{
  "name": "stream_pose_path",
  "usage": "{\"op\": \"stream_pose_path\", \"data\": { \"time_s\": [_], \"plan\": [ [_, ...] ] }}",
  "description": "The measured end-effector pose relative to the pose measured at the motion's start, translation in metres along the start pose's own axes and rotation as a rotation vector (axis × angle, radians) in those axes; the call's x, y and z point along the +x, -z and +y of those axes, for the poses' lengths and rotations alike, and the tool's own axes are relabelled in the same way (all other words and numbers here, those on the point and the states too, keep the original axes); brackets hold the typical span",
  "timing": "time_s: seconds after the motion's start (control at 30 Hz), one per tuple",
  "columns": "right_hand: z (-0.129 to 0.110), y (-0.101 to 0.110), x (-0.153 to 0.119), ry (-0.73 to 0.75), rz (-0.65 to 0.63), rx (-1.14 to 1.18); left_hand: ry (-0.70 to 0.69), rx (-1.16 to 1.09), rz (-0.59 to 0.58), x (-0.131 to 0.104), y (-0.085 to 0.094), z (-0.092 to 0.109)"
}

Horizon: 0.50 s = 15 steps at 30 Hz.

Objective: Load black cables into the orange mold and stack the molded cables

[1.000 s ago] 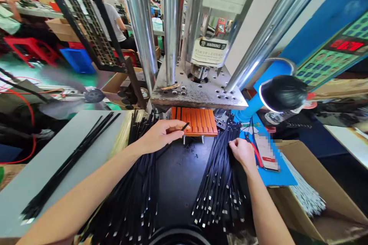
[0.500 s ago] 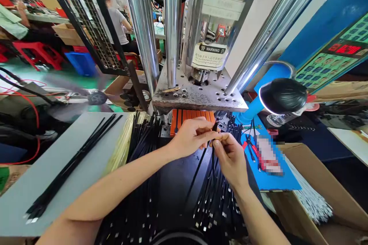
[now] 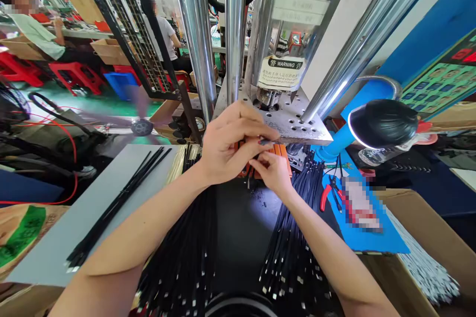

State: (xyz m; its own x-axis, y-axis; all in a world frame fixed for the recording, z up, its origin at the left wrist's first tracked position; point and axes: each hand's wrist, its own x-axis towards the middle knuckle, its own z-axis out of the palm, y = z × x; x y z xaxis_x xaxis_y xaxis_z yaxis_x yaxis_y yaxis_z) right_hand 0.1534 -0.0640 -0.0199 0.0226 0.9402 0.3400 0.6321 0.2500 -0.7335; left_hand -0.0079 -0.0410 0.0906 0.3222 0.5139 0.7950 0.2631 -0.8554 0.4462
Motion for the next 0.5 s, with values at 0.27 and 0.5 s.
{"op": "stream_pose_path", "data": {
  "time_s": [0.27, 0.5],
  "plan": [
    [0.027, 0.001, 0.047, -0.146, -0.046, 0.027, -0.079, 0.14, -0.706, -0.076, -0.025, -0.062],
    [0.026, 0.007, 0.041, -0.084, -0.067, 0.048, -0.256, 0.457, -0.787, -0.111, -0.038, -0.064]
  ]
}}
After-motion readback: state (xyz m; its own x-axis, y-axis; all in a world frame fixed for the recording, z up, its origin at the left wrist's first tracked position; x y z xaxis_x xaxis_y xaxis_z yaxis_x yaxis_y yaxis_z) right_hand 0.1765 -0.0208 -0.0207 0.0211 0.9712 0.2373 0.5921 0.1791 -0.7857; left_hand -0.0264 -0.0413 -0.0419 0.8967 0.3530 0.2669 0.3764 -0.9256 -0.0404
